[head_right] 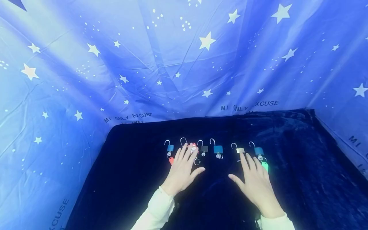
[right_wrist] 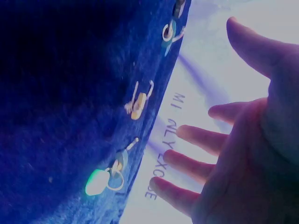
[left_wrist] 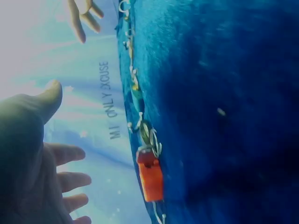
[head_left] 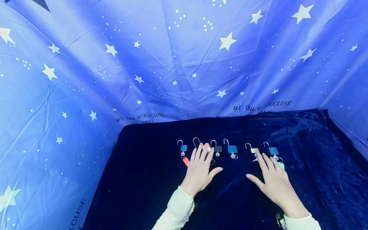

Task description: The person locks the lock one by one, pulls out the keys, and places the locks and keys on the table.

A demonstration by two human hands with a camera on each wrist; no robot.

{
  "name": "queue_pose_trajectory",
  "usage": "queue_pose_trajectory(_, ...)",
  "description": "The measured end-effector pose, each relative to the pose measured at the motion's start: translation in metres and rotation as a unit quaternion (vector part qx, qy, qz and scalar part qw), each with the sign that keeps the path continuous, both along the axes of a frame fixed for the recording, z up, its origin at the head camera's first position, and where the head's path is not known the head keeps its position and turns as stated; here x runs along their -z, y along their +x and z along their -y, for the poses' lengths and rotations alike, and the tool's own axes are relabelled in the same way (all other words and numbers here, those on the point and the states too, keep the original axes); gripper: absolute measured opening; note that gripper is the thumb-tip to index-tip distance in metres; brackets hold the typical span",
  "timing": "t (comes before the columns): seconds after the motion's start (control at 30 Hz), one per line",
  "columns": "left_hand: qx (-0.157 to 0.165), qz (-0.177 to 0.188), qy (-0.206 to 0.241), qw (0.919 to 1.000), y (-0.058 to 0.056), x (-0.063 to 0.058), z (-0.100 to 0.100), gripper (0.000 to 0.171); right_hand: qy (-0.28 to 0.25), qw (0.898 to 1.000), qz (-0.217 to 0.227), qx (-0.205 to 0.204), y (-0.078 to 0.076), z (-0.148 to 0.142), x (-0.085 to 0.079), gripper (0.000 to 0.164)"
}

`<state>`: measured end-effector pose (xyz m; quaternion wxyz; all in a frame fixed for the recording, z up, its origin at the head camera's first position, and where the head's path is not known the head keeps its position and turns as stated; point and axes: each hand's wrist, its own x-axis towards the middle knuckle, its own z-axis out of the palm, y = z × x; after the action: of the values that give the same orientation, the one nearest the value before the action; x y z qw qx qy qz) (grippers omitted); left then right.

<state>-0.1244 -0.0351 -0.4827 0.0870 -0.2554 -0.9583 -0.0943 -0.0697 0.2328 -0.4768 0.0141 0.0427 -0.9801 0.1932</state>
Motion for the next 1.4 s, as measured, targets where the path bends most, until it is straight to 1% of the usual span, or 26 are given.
queue_pose_trajectory(0.17, 0.007, 0.001, -0.01, 0.9999, -0.006, -0.002, -0.014, 0.072, -0.009, 1.0, -0.007, 0.007, -0.006, -0.007, -0.005, 0.096)
queue_pose_trajectory(0.4, 0.035, 0.008, 0.001, 0.9994, -0.012, -0.002, -0.037, 0.071, -0.022, 0.999, -0.031, 0.018, -0.009, -0.019, -0.009, 0.093)
queue_pose_trajectory(0.53, 0.048, -0.005, -0.017, 0.9987, -0.014, 0.0, -0.048, 0.07, -0.032, 0.999, -0.033, 0.018, -0.012, -0.024, -0.009, 0.092)
queue_pose_trajectory(0.8, 0.069, -0.011, -0.037, 0.9969, -0.021, 0.003, -0.07, 0.069, -0.046, 0.998, -0.04, 0.019, -0.019, -0.035, -0.009, 0.091)
queue_pose_trajectory(0.93, 0.078, -0.01, -0.049, 0.9957, -0.027, 0.003, -0.083, 0.068, -0.048, 0.998, -0.032, 0.022, -0.021, -0.04, -0.01, 0.093)
queue_pose_trajectory(1.0, 0.082, -0.009, -0.048, 0.9954, -0.03, 0.003, -0.09, 0.068, -0.047, 0.998, -0.026, 0.024, -0.022, -0.042, -0.01, 0.093)
queue_pose_trajectory(1.23, 0.098, -0.027, -0.045, 0.9938, -0.037, 0.006, -0.109, 0.066, -0.058, 0.998, -0.006, 0.036, -0.026, -0.052, -0.009, 0.093)
queue_pose_trajectory(1.33, 0.105, -0.013, -0.038, 0.9936, -0.039, 0.008, -0.116, 0.067, -0.064, 0.997, 0.015, 0.049, -0.027, -0.057, -0.009, 0.093)
queue_pose_trajectory(1.4, 0.11, -0.001, -0.035, 0.9933, -0.039, 0.01, -0.121, 0.068, -0.065, 0.996, 0.036, 0.058, -0.028, -0.06, -0.008, 0.092)
